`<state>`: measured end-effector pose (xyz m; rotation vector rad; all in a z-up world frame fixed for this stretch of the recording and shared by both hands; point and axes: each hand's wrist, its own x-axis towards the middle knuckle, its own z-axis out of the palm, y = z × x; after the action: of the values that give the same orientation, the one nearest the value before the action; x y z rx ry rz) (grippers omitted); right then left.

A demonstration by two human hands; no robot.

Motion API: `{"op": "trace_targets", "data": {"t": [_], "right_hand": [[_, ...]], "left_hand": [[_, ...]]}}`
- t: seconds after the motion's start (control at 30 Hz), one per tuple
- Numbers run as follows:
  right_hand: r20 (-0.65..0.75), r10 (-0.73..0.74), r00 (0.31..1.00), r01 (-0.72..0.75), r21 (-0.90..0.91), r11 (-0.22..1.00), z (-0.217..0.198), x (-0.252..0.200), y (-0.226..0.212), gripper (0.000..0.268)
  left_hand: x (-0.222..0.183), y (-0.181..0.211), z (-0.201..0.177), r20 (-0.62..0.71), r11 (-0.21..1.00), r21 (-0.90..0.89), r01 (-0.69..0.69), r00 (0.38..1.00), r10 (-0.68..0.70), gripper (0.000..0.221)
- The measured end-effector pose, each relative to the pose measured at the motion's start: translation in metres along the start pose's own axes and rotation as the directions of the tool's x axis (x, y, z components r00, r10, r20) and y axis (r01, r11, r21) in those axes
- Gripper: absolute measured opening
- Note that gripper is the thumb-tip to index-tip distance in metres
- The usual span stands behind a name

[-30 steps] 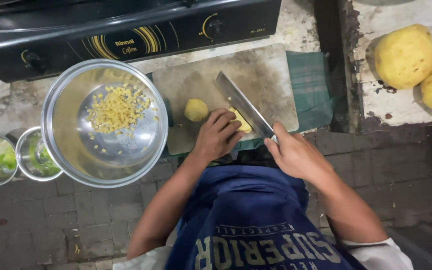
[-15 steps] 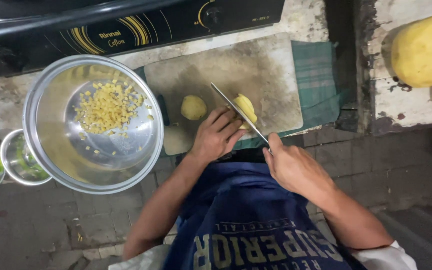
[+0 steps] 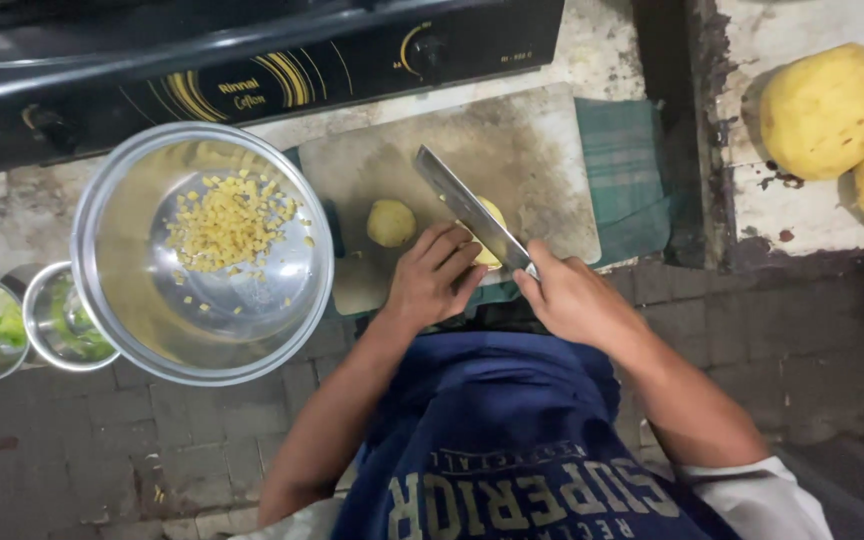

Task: Dicing potatoes on a wooden cutting board using a large knife

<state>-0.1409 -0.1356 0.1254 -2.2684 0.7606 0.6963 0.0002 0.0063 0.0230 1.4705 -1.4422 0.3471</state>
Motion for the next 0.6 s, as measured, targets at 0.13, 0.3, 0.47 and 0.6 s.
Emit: {"op": "trace_targets", "data": {"t": [0.13,0.3,0.47,0.6], "right_hand": [[-0.089,-0.077,0.993,0.083,0.062,0.995,0.004,-0.015,-0.001,0.025],[-0.129,-0.079,0.989,0.082,0.017,0.996,0.007,-0.028,0.001,0.025],[-0.099,-0.067,0.993,0.068,0.014,0.998,0.000,-0.043,-0.009,0.025],[-0.024,-0.027,0.999,0.027,-0.014,1.000,0.002,-0.035,-0.004,0.024]], "left_hand": [[-0.007,0.004,-0.001,0.019,0.997,0.057,0.045,0.999,-0.046,0.017],[-0.011,0.001,0.002,0.012,0.995,0.085,0.052,0.998,-0.054,0.019],[-0.003,0.006,-0.003,0.018,0.996,0.047,0.070,0.997,-0.071,0.019],[0.002,0.005,-0.004,0.015,0.999,0.031,0.043,0.999,-0.044,0.017]]}}
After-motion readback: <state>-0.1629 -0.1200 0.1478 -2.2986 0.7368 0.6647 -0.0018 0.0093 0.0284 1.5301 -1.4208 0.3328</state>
